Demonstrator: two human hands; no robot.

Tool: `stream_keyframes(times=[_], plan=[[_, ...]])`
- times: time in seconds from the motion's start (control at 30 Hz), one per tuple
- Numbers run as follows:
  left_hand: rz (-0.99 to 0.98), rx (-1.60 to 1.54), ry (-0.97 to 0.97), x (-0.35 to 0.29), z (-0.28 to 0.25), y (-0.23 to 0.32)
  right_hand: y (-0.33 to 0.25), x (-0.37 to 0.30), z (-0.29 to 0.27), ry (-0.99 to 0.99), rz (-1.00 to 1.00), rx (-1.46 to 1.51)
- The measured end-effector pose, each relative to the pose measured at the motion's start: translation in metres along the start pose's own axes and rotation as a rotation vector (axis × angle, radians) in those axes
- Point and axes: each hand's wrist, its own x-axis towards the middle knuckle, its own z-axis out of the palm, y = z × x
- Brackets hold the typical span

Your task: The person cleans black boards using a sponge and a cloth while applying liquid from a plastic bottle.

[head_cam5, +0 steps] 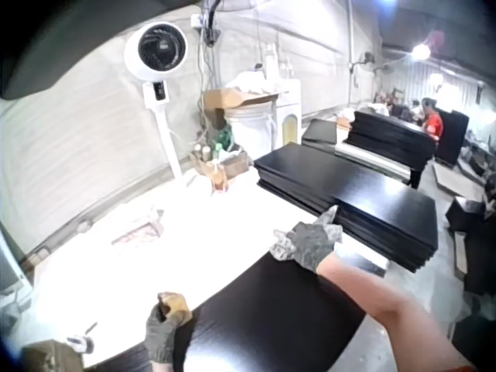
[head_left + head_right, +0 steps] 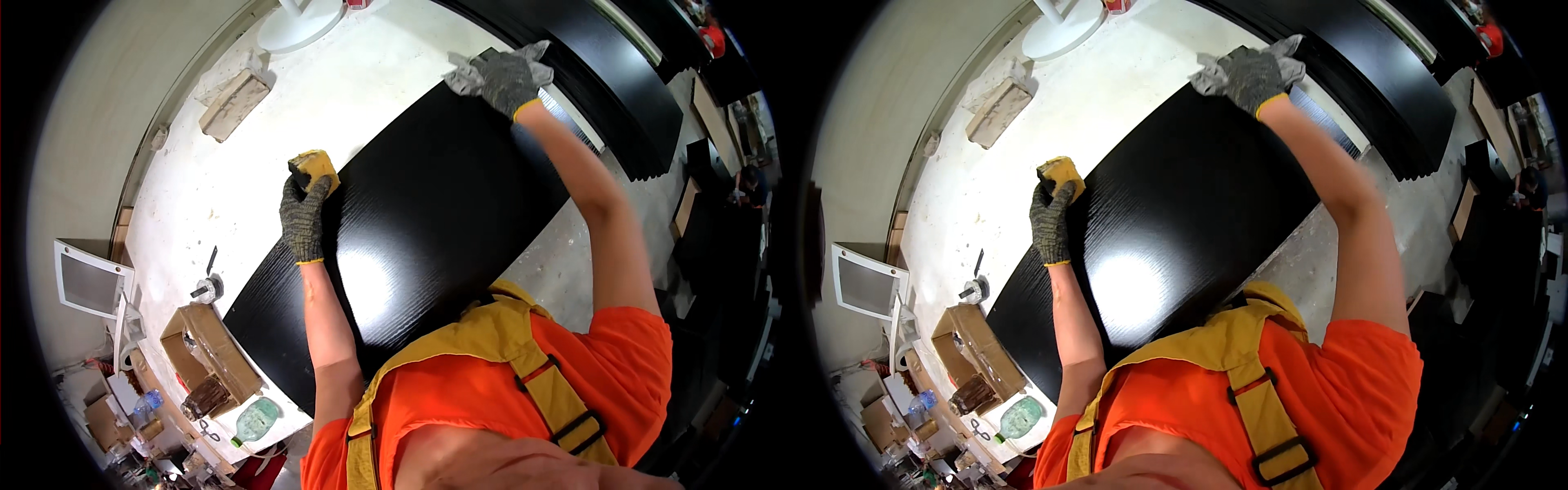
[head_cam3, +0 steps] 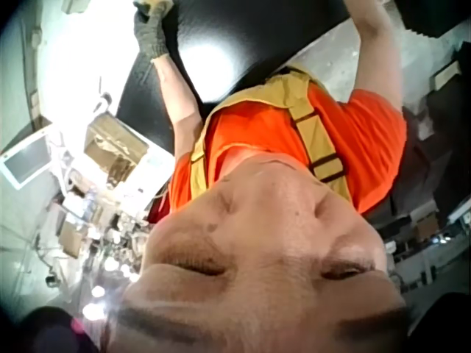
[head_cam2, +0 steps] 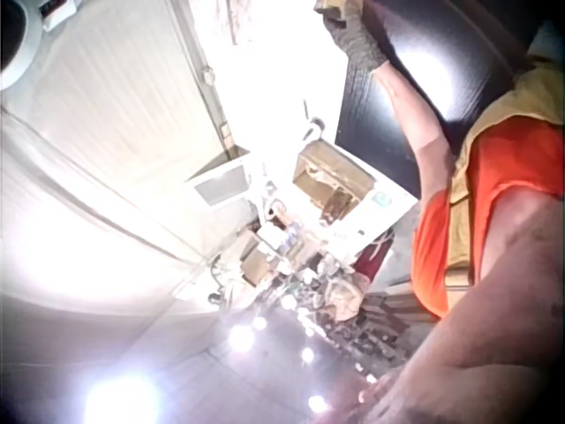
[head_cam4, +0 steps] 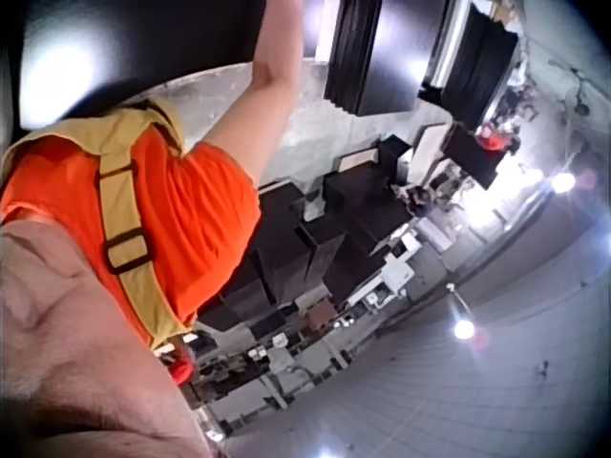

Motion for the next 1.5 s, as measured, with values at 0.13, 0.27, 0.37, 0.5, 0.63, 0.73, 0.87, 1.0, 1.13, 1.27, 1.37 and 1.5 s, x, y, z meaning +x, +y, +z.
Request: stream_keyframes(times=[0.13, 0.27, 0.37, 0.5, 0.63, 0.73, 0.87, 1.0, 1.13, 1.27, 1.37, 1.5], plan=[[-0.028, 0.063, 0.025, -0.007, -0.002, 0.009, -0.044, -0.047, -0.035, 0.002, -0.168, 0.185], [-0.060, 0.061, 0.045, -0.005, -0.007, 0.003, -0.031, -0.031, -0.041, 0.021, -0.179, -0.011], [-0.015, 0.006, 0.008, 0.001, -0.003, -0.006, 0.010, 0.008, 0.007, -0.027, 0.013, 0.059], [0.024, 0.035, -0.038, 0.002, 0.009, 0.011, 0.034, 0.021, 0.092, 0.114, 0.081, 0.347], [0.011, 0.003, 0.013, -0.005, -0.009, 0.000, -0.120, -0.059, -0.058, 0.106, -0.457, 0.627], [0.036, -0.073, -0.023, 0.002, -0.004, -0.004, -0.177, -0.130, -0.080, 0.412, -0.685, 0.718], [0.006, -0.252, -0.051, 0.004, -0.006, -0.019, -0.140, -0.077, -0.075, 0.168, -0.592, 0.728], [-0.015, -0.233, -0.039, 0.000, 0.002, -0.008, -0.026, -0.010, -0.032, 0.120, -0.019, 0.188], [-0.009, -0.313, -0.063, 0.000, 0.007, -0.006, 0.043, -0.025, 0.035, 0.270, 0.155, 0.241], [0.036, -0.224, -0.068, 0.003, -0.002, -0.007, 0.063, -0.110, 0.015, 0.324, 0.069, 0.113], [0.043, -0.276, -0.085, 0.002, -0.007, -0.009, 0.074, -0.173, 0.000, 0.210, 0.296, 0.192], [0.071, -0.181, -0.074, 0.006, -0.006, -0.012, 0.047, -0.212, -0.023, 0.274, 0.495, 0.232]])
